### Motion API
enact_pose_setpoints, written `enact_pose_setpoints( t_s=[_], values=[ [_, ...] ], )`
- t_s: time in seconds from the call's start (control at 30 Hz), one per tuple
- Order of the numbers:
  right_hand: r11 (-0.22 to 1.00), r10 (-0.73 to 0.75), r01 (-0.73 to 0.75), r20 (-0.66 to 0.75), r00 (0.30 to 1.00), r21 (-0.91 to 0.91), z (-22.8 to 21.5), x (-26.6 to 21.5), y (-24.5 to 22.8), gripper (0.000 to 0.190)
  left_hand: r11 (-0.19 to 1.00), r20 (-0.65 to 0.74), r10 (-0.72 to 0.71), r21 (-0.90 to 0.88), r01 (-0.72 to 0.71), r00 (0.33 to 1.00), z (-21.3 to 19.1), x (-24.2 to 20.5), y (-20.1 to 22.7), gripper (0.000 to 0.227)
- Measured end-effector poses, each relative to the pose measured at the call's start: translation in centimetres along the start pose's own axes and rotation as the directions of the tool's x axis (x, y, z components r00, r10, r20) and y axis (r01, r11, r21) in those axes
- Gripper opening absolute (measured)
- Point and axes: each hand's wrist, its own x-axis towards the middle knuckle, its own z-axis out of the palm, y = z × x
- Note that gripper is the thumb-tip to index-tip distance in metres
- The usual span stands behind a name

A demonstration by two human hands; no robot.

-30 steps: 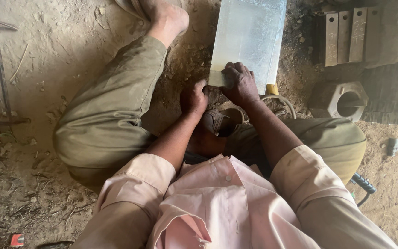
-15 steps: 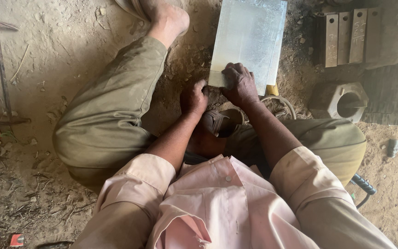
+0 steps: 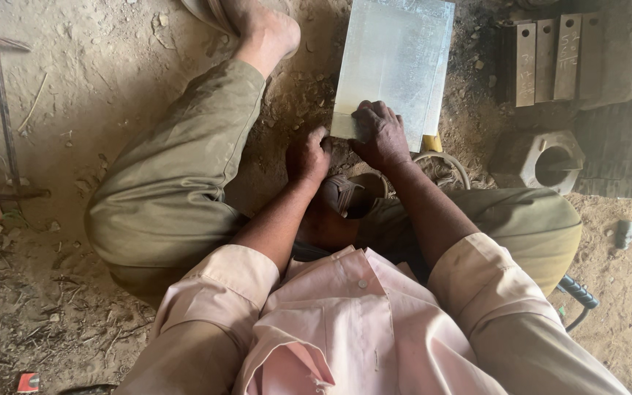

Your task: The person sits on the ground and smooths the surface of rectangular metal sheets using a small abrasive block. They handle the sheets one by one, rubbing the block across the surface to finish the metal, and occasionally stack the processed sheets.

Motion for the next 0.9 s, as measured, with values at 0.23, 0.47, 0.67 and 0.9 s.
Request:
enact_pose_setpoints(
  t_s=[0.23, 0.47, 0.67, 0.9],
  values=[
    [0.999, 0.028, -0.028, 0.023, 0.999, 0.035, -0.6, -0.1, -0.4, 0.061, 0.998, -0.12, 0.053, 0.025, -0.05, 0.991, 2.1, 0.1, -2.1, 0.027],
    [0.999, -0.042, 0.042, -0.019, 0.999, 0.028, -0.1, -0.1, 0.2, 0.061, 0.999, -0.08, 0.023, 0.024, -0.021, 0.997, 2.3, 0.2, -2.3, 0.026],
    [0.998, -0.004, 0.004, -0.004, 1.0, 0.061, -1.5, -0.2, -1.0, 0.065, 0.999, -0.057, 0.044, 0.031, -0.043, 0.997, 1.9, 0.2, -2.1, 0.027],
    [0.975, 0.127, -0.111, -0.073, 0.989, 0.191, -2.5, -1.1, -0.7, 0.051, 0.997, 0.024, -0.043, 0.058, 0.042, 0.999, 0.6, 0.1, -1.5, 0.041]
  ],
)
